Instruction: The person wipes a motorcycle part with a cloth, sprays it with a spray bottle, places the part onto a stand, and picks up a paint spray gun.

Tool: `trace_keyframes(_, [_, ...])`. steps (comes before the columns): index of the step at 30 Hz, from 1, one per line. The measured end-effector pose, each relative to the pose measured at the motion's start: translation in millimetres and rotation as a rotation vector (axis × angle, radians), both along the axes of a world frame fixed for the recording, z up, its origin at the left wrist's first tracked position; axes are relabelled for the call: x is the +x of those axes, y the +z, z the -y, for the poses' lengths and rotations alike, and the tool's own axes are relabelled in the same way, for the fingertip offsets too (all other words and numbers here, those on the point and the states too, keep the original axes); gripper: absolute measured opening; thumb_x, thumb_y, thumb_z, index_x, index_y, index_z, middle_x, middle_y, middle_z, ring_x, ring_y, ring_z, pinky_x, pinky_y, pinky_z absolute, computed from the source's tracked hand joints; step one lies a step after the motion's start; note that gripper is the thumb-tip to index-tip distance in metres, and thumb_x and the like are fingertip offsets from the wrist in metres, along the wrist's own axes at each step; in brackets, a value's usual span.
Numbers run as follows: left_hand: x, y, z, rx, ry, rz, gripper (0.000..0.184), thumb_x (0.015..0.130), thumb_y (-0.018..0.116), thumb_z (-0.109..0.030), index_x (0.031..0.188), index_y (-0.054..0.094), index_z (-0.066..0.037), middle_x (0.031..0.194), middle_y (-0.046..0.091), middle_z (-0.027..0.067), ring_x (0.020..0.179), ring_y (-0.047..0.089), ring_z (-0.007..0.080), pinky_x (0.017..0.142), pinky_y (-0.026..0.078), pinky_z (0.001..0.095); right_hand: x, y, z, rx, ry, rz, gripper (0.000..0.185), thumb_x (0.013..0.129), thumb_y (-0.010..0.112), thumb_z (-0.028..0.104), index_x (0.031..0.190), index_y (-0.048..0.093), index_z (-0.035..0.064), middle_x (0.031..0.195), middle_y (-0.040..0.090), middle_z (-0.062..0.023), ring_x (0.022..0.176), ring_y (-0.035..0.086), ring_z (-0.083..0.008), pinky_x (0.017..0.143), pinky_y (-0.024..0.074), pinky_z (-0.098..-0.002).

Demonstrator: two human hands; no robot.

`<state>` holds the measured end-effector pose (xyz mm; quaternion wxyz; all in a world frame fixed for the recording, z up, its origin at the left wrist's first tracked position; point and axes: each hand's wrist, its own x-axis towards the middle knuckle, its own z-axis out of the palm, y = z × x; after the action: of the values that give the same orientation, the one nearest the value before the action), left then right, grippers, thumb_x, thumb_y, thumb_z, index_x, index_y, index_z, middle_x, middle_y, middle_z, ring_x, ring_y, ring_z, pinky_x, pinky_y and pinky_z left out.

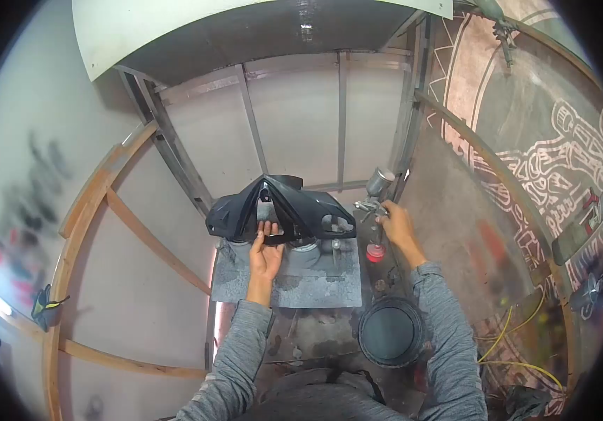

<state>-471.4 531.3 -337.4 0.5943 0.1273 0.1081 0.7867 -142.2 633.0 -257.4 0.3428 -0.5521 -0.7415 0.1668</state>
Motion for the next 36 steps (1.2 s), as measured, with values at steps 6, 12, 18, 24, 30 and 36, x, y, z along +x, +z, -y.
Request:
trace_keyframes(6, [-2,0,5,-0.017,-0.030,-0.048,0.036,0.095,0.056,-0.020,0.130,0.049,-0.014,0.128,0.056,0.0025,0.124,0.050,0.0215,0.104,0.041,0.0423,-7,-2,5,-0.006,0.016,-0.019,0.027,0.075,0.070,0.013,0.101,0.065,0.0061,0.090,0.068,-0.0170,0.088,0.065,-0.0354,0.075,0.0481,-0.0436])
trace_keyframes(12, [-3,6,12,-0.094,-0.049,-0.100,0.040,0.093,0.060,-0.017,0.130,0.046,-0.017,0.131,0.052,0.0029,0.127,0.047,0.0234,0.107,0.036,0.0456,-8,3,18,0.005,-0.026,-0.009,0.027,0.074,0.070,0.007,0.100,0.065,0.0007,0.089,0.069,-0.0173,0.084,0.067,-0.0305,0.075,0.0485,-0.0390])
trace_keyframes(18, [-8,1,17,-0.093,-0.074,-0.142,0.040,0.091,0.063,-0.022,0.128,0.049,-0.017,0.131,0.053,0.0014,0.127,0.046,0.0226,0.103,0.039,0.0439,-4,6,34,0.012,-0.073,0.042,0.027,0.074,0.070,0.008,0.100,0.067,0.0010,0.090,0.069,-0.0185,0.085,0.067,-0.0315,0.076,0.0489,-0.0406])
trace_keyframes(24, [2,-41,40,-0.323,-0.086,-0.180,0.029,0.090,0.062,-0.022,0.116,0.054,-0.011,0.114,0.057,0.0037,0.113,0.053,0.0205,0.094,0.045,0.0402,-2,11,58,-0.007,-0.114,0.060,0.032,0.074,0.071,0.013,0.104,0.068,0.0037,0.092,0.069,-0.0190,0.089,0.067,-0.0344,0.077,0.0499,-0.0421])
trace_keyframes(30, [68,-47,85,-0.340,-0.258,-0.989,0.024,0.088,0.065,-0.014,0.108,0.057,-0.003,0.091,0.063,0.0048,0.081,0.063,0.0157,0.066,0.049,0.0253,6,5,94,0.049,-0.142,0.087,0.031,0.073,0.070,0.015,0.101,0.068,0.0038,0.092,0.069,-0.0192,0.087,0.066,-0.0355,0.075,0.0500,-0.0432])
trace_keyframes(36, [154,-2,98,0.118,-0.091,-1.443,0.063,0.079,0.076,-0.015,0.131,0.043,0.002,0.096,0.067,0.0114,0.089,0.065,0.0205,0.080,0.053,0.0307,0,2,172,0.067,-0.184,-0.040,0.023,0.072,0.068,0.015,0.088,0.063,-0.0003,0.086,0.064,-0.0197,0.082,0.062,-0.0385,0.071,0.0473,-0.0447])
